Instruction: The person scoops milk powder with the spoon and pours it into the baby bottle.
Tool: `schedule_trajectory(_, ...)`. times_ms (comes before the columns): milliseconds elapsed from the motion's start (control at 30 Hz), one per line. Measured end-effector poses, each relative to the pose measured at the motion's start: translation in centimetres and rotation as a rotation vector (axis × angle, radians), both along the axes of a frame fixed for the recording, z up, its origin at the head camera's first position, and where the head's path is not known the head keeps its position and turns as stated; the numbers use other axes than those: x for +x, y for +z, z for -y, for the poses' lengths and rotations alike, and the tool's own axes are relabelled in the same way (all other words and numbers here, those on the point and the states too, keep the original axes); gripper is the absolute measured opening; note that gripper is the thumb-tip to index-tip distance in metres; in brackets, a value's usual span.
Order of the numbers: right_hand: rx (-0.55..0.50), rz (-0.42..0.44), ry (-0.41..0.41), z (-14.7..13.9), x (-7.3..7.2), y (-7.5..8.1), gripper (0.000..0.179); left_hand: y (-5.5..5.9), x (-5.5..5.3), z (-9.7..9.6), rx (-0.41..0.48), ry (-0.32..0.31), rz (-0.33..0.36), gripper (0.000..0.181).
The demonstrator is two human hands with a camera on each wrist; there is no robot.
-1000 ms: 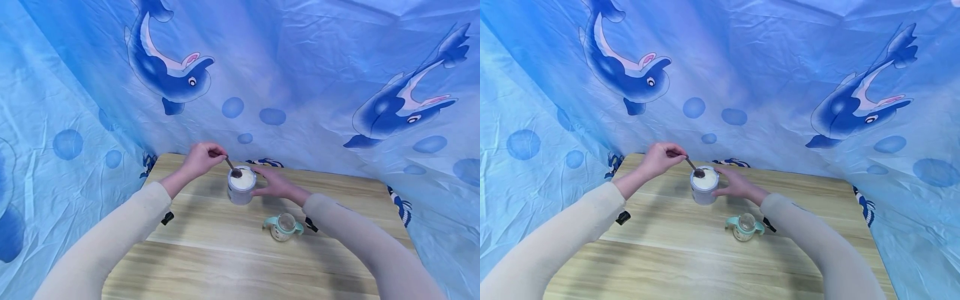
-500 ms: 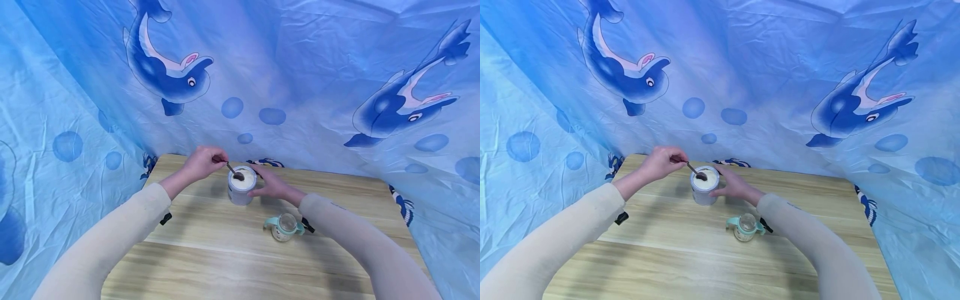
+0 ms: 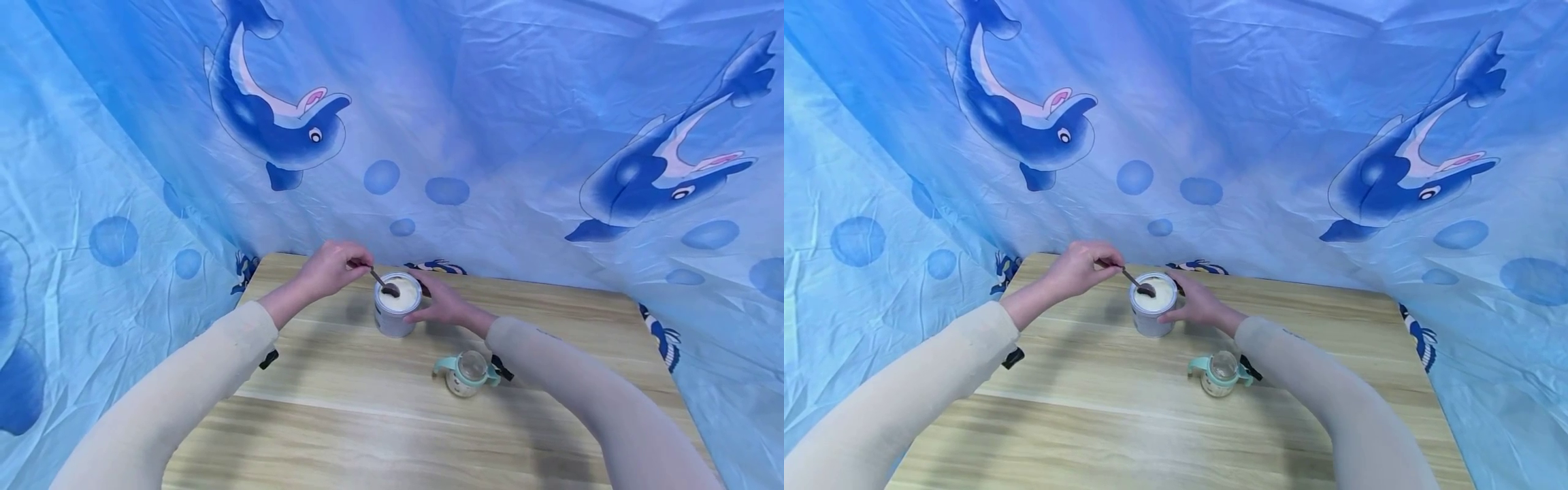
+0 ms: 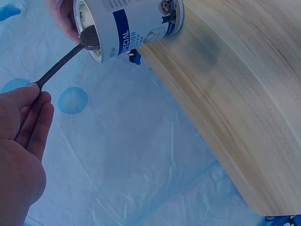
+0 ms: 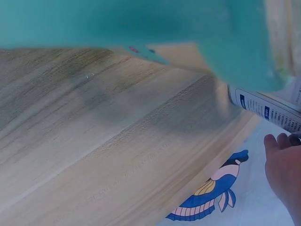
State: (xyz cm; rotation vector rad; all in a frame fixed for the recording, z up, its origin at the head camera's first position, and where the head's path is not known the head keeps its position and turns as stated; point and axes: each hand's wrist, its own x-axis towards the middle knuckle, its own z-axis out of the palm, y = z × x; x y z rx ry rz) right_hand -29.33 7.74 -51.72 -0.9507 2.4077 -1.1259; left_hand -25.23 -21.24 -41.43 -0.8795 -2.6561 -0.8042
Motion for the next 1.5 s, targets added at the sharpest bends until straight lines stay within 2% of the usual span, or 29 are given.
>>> schedule_trajectory(200,-0.057,0.055,0.002,-0.1,-0.1,-0.2,0.110,0.0,0.2,-0.2,-0.032,-0.015,-0.053,0.008)
schedule_trajectory(433,-0.059,0.038,0.001,-0.1,-0.1,-0.1,0.107,0.3,0.5,-0.5,-0.110,-0.062,-0.174,0.009)
schedule_trajectory(700,-0.057,0.054,-0.011,-0.2,-0.3,-0.3,0.105,0.6,0.9,-0.5,-0.211,-0.109,-0.199,0.012)
schedule_trajectory(867,-0.058,0.059,-0.006,-0.3,-0.4,-0.4,0.102,1.1,0.9,-0.6,-0.251,-0.113,-0.160,0.016)
schedule_trajectory(1167,-0.044,0.027,-0.010,-0.2,-0.3,-0.5,0.101,2.2,0.7,-1.4,-0.326,-0.106,-0.025,0.016)
schedule_trajectory(1500,-0.072,0.029,-0.004,0.1,-0.2,-0.4,0.094,2.0,-0.5,-0.7,-0.240,-0.096,0.106,0.015)
